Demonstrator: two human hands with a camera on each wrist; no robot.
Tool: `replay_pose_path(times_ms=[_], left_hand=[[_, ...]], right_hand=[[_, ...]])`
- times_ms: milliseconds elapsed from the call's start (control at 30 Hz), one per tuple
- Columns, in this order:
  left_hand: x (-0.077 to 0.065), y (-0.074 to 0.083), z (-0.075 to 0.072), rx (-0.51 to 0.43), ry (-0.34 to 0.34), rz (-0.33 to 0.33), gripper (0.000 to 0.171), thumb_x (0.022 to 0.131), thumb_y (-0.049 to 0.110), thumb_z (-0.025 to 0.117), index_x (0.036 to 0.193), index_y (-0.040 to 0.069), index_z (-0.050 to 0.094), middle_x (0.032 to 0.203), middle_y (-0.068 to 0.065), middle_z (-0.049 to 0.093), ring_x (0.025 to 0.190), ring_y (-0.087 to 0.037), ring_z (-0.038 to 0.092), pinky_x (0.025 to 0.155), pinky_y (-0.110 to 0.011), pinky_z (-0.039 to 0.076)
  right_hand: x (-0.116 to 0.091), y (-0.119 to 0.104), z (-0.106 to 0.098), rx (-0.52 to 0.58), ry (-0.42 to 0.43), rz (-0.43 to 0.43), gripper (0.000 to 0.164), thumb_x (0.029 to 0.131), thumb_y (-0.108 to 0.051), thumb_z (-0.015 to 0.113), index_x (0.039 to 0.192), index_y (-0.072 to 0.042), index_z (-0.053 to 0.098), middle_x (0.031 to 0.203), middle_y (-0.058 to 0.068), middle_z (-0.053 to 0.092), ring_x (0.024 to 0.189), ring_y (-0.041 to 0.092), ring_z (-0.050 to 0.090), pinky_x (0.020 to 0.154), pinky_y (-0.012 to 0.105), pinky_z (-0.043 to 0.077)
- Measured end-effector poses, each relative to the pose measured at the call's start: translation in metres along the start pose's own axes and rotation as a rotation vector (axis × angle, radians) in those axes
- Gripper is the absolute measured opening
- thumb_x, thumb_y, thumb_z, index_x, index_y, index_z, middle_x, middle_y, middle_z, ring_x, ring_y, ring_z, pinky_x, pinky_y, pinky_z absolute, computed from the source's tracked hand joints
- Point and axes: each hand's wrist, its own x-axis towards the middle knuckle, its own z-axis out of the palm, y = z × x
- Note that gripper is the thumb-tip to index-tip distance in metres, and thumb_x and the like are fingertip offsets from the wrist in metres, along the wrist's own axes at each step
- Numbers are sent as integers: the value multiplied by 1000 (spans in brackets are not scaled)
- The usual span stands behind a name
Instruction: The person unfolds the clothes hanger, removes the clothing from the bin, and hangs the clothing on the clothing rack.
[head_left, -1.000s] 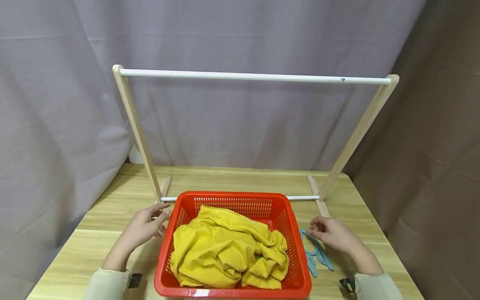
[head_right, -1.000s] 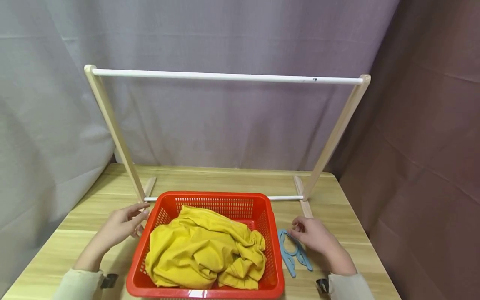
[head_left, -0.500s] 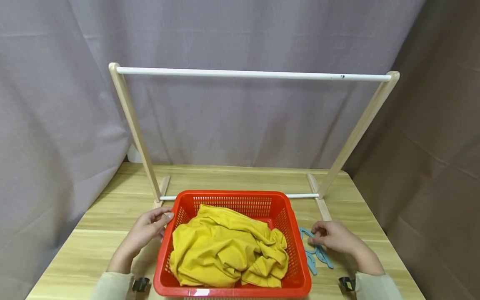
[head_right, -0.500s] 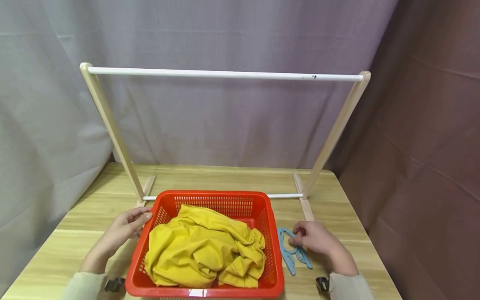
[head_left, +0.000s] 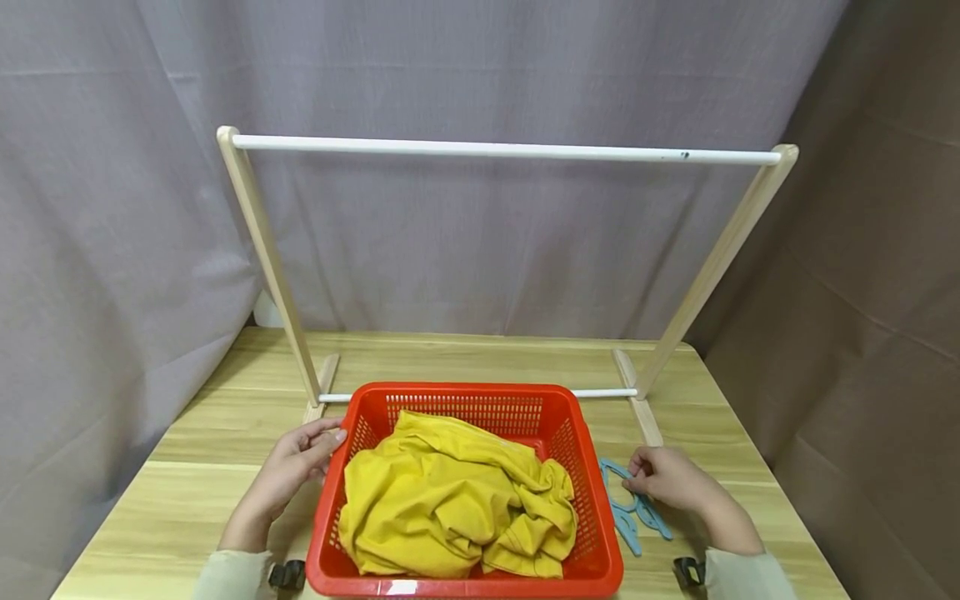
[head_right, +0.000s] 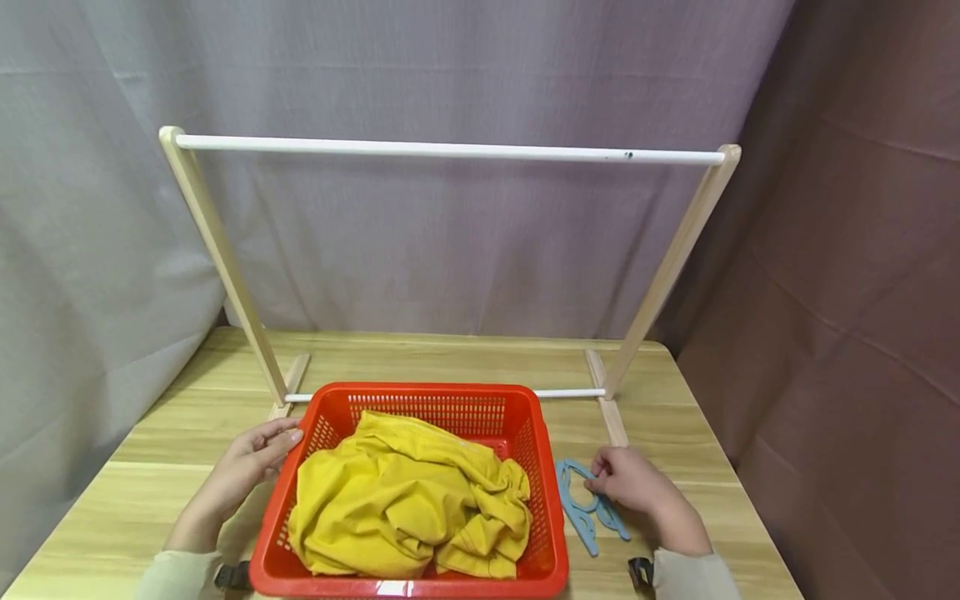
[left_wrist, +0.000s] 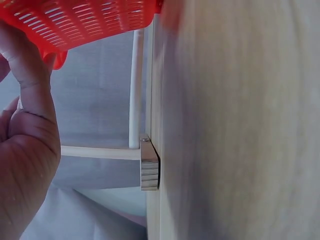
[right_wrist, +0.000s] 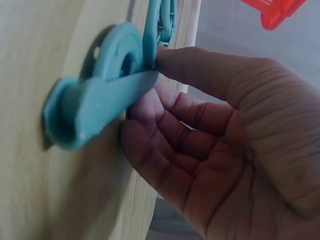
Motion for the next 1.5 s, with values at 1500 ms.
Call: replay_pose_path(times_ms=[1500], left_hand=[[-2,-1,2,-2,34,-58,49,102,26,60,140,-4,51,95,-13,70,63,-19,65,57,-35,57]], right_hand=[[4,-15,-29,88,366,75,24,96,-32,71,104,-10,70,87,0,69,74,14,59,63,27,47]])
